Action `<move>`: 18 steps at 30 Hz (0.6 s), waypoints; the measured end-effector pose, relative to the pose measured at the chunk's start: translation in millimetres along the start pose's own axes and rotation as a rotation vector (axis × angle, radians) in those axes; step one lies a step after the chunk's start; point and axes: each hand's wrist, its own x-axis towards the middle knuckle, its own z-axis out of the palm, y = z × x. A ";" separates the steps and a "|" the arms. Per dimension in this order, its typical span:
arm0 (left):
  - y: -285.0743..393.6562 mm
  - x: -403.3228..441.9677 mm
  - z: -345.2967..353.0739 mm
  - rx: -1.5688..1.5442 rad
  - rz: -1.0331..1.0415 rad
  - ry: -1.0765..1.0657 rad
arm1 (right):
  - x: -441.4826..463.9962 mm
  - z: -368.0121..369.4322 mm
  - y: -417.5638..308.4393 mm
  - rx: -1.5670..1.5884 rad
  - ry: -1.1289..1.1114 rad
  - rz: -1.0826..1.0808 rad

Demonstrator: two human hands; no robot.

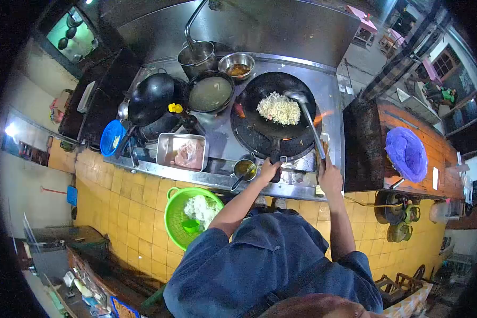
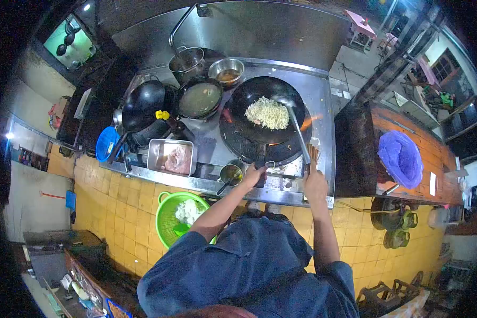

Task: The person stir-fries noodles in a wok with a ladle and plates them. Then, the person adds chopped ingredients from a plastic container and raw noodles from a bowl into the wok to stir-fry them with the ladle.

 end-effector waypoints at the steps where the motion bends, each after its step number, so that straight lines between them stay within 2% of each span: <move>1: 1.6 -1.4 -0.1 0.021 0.009 0.015 | -4.3 7.6 0.8 -0.005 -0.001 0.005; 3: 3.2 -3.5 -0.1 0.013 -0.002 0.024 | -8.8 43.7 6.9 0.133 0.071 0.040; 4: 3.6 -3.5 -0.8 0.010 -0.009 0.036 | -10.1 60.9 -0.4 -0.007 0.199 -0.060; 5: 3.4 -4.0 -2.1 0.007 -0.012 0.032 | -7.4 69.2 1.5 -0.012 0.198 -0.057; 7: 3.2 -7.3 -2.8 0.001 0.019 0.033 | -3.0 55.0 -18.6 1.133 -0.356 0.315; 8: 5.3 -6.8 -2.4 -0.004 0.039 0.032 | -2.8 56.0 -16.4 1.340 -0.378 0.382; 11: -6.0 5.0 -9.9 -0.068 -0.009 -0.039 | -25.2 50.9 -12.5 1.449 -0.398 0.341; 13: -4.7 4.3 -9.9 -0.091 -0.035 -0.052 | -42.7 44.1 -11.1 1.421 -0.399 0.429; 15: 0.4 -0.2 -7.2 -0.074 -0.050 -0.015 | -48.2 42.4 -7.9 1.751 -0.573 0.570; 18: 2.8 0.1 -6.2 -0.109 -0.054 -0.020 | -45.8 31.2 -13.3 1.446 -0.580 0.610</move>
